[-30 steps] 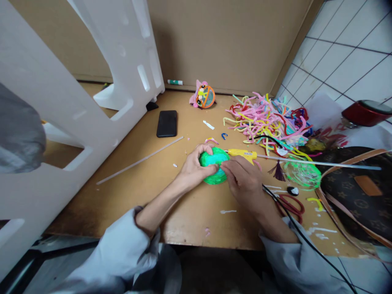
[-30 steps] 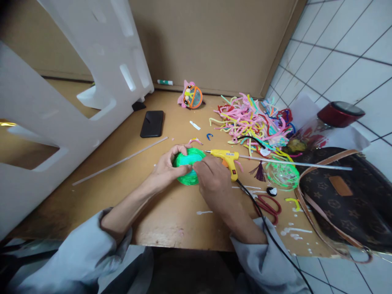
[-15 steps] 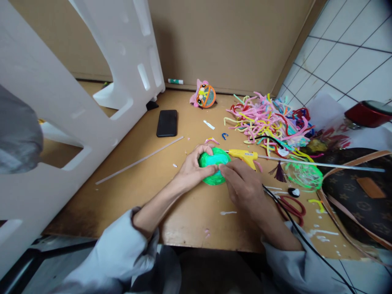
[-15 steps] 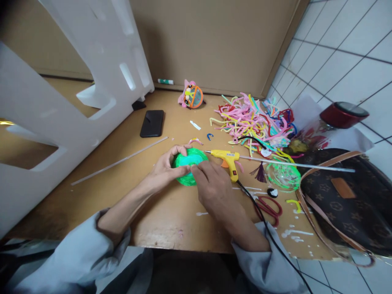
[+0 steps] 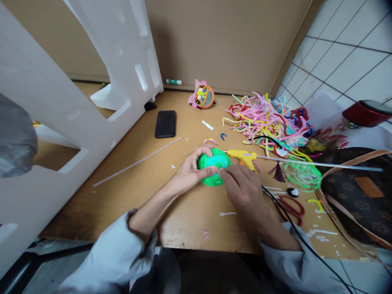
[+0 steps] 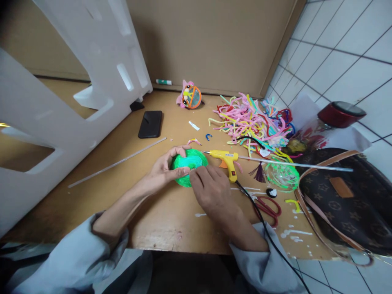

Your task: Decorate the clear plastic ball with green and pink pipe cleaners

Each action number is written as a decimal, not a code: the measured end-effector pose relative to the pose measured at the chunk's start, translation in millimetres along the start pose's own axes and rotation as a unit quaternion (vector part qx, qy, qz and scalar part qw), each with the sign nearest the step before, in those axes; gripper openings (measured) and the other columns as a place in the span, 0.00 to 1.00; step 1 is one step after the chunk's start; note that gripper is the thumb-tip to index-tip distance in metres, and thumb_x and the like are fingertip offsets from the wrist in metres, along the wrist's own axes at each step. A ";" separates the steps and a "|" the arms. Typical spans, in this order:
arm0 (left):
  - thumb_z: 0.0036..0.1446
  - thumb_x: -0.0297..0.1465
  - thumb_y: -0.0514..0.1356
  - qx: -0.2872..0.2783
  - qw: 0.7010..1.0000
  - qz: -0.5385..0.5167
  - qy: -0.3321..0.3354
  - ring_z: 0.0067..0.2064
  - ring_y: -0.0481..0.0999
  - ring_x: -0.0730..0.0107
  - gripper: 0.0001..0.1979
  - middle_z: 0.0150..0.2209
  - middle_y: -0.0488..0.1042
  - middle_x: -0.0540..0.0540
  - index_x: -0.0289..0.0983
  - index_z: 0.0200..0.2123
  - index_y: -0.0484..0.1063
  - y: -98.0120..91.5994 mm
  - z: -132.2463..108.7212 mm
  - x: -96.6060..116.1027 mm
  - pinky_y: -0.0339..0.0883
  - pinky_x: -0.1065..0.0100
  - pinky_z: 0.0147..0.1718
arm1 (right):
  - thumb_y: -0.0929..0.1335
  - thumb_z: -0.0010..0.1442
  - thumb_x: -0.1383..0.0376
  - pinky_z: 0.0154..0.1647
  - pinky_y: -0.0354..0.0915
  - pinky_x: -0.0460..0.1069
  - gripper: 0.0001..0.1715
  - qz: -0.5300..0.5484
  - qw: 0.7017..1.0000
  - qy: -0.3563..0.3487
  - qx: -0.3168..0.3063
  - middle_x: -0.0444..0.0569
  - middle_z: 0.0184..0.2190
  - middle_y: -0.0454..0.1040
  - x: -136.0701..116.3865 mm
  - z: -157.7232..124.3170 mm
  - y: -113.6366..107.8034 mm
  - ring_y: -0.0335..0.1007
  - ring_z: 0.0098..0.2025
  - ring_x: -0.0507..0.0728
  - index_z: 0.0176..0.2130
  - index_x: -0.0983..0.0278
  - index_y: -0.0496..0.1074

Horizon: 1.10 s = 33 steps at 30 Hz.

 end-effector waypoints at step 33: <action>0.55 0.37 0.63 -0.002 1.000 0.017 0.002 0.70 0.58 0.53 0.10 0.64 0.66 0.43 0.41 0.38 0.68 -0.7 -0.4 -2.2 0.51 0.52 0.66 | 0.62 0.67 0.76 0.38 0.64 0.49 0.17 0.004 0.999 0.042 0.013 0.49 0.34 0.80 -1.7 -2.0 3.2 0.72 0.36 0.54 0.35 0.64 0.76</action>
Point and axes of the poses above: each hand's wrist, its own z-axis towards the middle knuckle, its own y-axis out of the palm, x = y × z, the point moved 4 cm from there along z, towards the middle knuckle
